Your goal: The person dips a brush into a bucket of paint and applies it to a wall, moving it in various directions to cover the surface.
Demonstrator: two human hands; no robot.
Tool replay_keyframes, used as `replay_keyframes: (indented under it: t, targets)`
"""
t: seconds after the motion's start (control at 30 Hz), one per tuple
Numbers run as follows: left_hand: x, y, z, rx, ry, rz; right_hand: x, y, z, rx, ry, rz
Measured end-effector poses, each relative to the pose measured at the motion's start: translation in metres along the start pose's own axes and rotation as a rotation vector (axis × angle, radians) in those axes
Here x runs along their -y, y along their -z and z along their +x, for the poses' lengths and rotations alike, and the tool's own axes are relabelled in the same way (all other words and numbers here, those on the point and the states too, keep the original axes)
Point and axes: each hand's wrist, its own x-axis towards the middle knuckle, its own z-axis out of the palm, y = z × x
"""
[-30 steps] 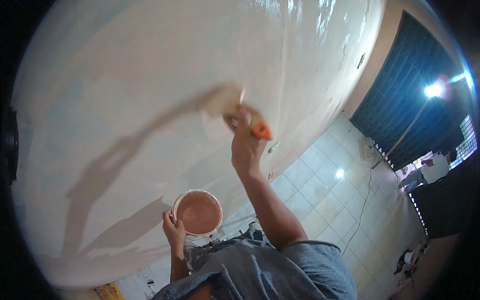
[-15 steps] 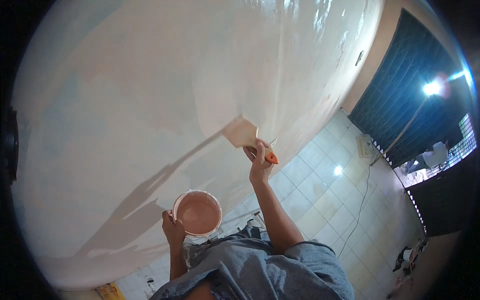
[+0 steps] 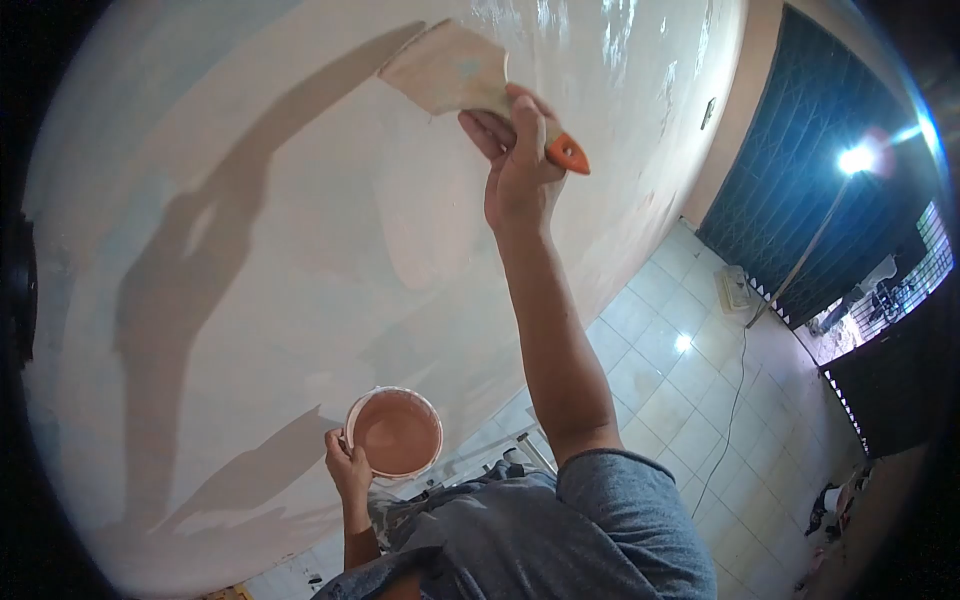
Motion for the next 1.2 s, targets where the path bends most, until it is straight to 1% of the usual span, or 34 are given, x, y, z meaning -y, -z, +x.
replay_keyframes:
  t: [0.03,0.1,0.2,0.27,0.3,0.33,0.37,0.4,0.47,0.53,0.57,0.63,0.67,0.77,0.8,0.87,0.93,1.0,1.03,1.07,1.1,1.17,1.2]
  targets:
    - [0.001,-0.001,0.000,-0.004,-0.009,-0.012,-0.012,0.010,-0.003,0.003,-0.002,0.000]
    - [0.004,-0.003,0.001,-0.003,-0.013,-0.024,-0.045,0.046,-0.021,-0.029,-0.113,-0.025]
    - [0.002,-0.005,0.004,-0.020,-0.042,-0.050,-0.057,0.105,-0.072,-0.215,-0.227,-0.218]
    - [-0.005,-0.001,0.002,0.019,0.006,0.007,-0.063,0.156,-0.113,-0.324,-0.300,-0.368]
    - [-0.008,-0.002,0.005,0.016,-0.002,0.002,-0.064,0.170,-0.120,-0.366,-0.332,-0.446]
    - [-0.009,-0.002,0.005,0.013,0.019,-0.021,-0.064,0.171,-0.119,-0.368,-0.326,-0.447]
    - [-0.010,-0.001,0.004,0.015,0.041,-0.039,-0.065,0.171,-0.120,-0.403,-0.385,-0.497]
    - [-0.010,0.000,0.003,0.024,0.034,-0.038,-0.067,0.172,-0.120,-0.439,-0.442,-0.544]
    - [-0.011,0.003,0.003,0.030,-0.048,0.020,-0.064,0.140,-0.096,-0.382,-0.406,-0.545]
    - [-0.012,0.003,0.004,0.019,-0.071,0.018,-0.042,0.082,-0.065,-0.277,-0.198,-0.592]
    - [-0.012,0.004,0.003,0.006,-0.085,0.012,-0.033,0.063,-0.046,-0.237,-0.111,-0.490]
    - [-0.012,0.007,0.002,0.022,-0.054,0.005,-0.009,0.031,-0.015,-0.137,-0.015,-0.269]
    - [-0.013,0.006,0.002,0.029,-0.034,-0.015,0.001,0.022,-0.003,-0.065,-0.027,-0.181]
    - [-0.007,0.003,0.003,0.008,-0.033,-0.025,0.005,0.013,0.018,0.027,0.020,-0.140]
    - [-0.006,0.004,0.004,0.011,-0.027,-0.019,-0.003,0.025,0.017,0.022,0.013,-0.141]
    - [-0.007,0.004,0.003,0.050,0.005,-0.029,-0.035,0.070,0.011,0.013,-0.029,-0.112]
    - [-0.013,0.007,0.002,0.044,0.012,0.002,-0.063,0.126,-0.025,-0.124,-0.162,-0.149]
    - [-0.021,0.008,0.004,0.033,0.018,0.025,-0.075,0.180,-0.073,-0.249,-0.253,-0.253]
    - [-0.026,0.010,0.004,0.060,0.053,0.043,-0.074,0.202,-0.092,-0.323,-0.307,-0.300]
    - [-0.029,0.015,0.004,0.092,0.087,0.068,-0.072,0.219,-0.108,-0.404,-0.361,-0.346]
    - [-0.028,0.015,0.005,0.095,0.081,0.070,-0.076,0.232,-0.116,-0.408,-0.357,-0.344]
    - [-0.024,0.015,0.005,0.026,-0.014,0.073,-0.073,0.240,-0.125,-0.478,-0.413,-0.513]
    - [-0.022,0.015,0.006,0.038,-0.002,0.095,-0.078,0.243,-0.123,-0.508,-0.419,-0.532]
